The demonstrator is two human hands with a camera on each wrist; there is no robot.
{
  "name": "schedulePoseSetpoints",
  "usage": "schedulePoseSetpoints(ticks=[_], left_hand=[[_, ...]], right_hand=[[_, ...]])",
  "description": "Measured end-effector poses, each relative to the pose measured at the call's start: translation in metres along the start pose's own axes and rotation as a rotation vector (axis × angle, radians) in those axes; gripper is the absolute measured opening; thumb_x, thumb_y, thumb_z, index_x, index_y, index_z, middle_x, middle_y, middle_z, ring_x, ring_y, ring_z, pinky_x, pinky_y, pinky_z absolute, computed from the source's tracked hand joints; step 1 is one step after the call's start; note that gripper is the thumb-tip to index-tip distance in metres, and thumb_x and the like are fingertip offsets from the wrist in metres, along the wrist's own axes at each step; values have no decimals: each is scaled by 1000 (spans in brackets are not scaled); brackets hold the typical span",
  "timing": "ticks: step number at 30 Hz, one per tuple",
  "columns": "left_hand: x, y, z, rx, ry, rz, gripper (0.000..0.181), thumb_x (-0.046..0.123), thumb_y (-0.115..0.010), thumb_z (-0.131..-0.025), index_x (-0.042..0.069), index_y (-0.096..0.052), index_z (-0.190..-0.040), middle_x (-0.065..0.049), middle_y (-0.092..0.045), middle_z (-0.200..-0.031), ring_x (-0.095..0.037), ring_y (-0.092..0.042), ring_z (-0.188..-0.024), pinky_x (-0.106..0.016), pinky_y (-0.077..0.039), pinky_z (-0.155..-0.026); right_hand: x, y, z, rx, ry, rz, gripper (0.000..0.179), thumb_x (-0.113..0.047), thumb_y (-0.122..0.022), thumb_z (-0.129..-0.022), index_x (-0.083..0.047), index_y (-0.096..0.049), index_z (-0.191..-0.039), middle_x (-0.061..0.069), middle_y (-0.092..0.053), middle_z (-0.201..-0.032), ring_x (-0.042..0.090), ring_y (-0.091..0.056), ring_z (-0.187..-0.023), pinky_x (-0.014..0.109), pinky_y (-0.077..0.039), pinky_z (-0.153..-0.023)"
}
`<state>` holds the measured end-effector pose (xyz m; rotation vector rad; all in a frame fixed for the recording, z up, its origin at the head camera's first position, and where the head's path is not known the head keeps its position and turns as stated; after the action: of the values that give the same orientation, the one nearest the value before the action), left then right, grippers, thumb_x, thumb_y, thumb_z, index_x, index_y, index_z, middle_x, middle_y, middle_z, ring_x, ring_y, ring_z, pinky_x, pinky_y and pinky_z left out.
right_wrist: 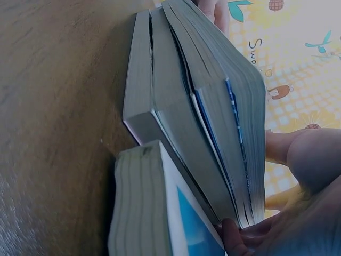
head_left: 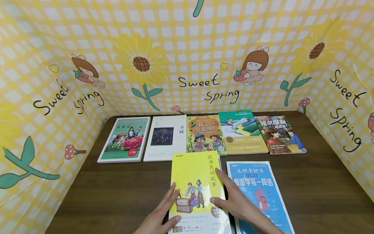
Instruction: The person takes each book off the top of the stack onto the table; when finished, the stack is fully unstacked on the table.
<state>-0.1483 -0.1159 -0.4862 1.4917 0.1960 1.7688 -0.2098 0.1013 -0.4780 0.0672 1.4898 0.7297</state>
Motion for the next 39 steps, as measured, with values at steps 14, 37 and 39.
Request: schedulePoseSetpoints(ticks=[14, 37, 39], left_hand=[[-1, -2, 0, -13, -8, 39, 77, 50, -59, -92, 26, -21, -155, 3, 3, -163, -39, -27, -139, -45, -49, -82], [-2, -8, -1, -26, 47, 38, 84, 50, -59, -92, 24, -13, -156, -6, -5, -162, -43, -31, -136, -58, -46, -86], [-1, -7, -1, -24, 44, 24, 83, 51, -58, -92, 23, -13, -156, -5, -5, -162, -42, -33, -135, -57, -47, -85]], right_hand=[[2, 4, 3, -65, 1, -62, 86, -38, -68, -89, -20, -17, -155, 16, -18, -158, 44, -16, -142, 70, -24, -102], [9, 16, 7, -65, -11, -127, 85, -23, -75, -84, -18, -26, -154, 24, -28, -152, 32, -51, -121, 46, -46, -91], [11, 16, 8, -60, -15, -150, 86, -22, -76, -84, -17, -26, -154, 25, -29, -152, 27, -58, -110, 38, -50, -82]])
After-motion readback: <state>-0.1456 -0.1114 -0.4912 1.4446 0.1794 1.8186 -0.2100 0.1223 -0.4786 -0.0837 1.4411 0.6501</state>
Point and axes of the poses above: each hand's wrist, its own z-axis away from the middle knuckle, its own y-axis out of the back of the hand, x = y × z, the point moved 9 cm from there along -z, towards the middle knuckle
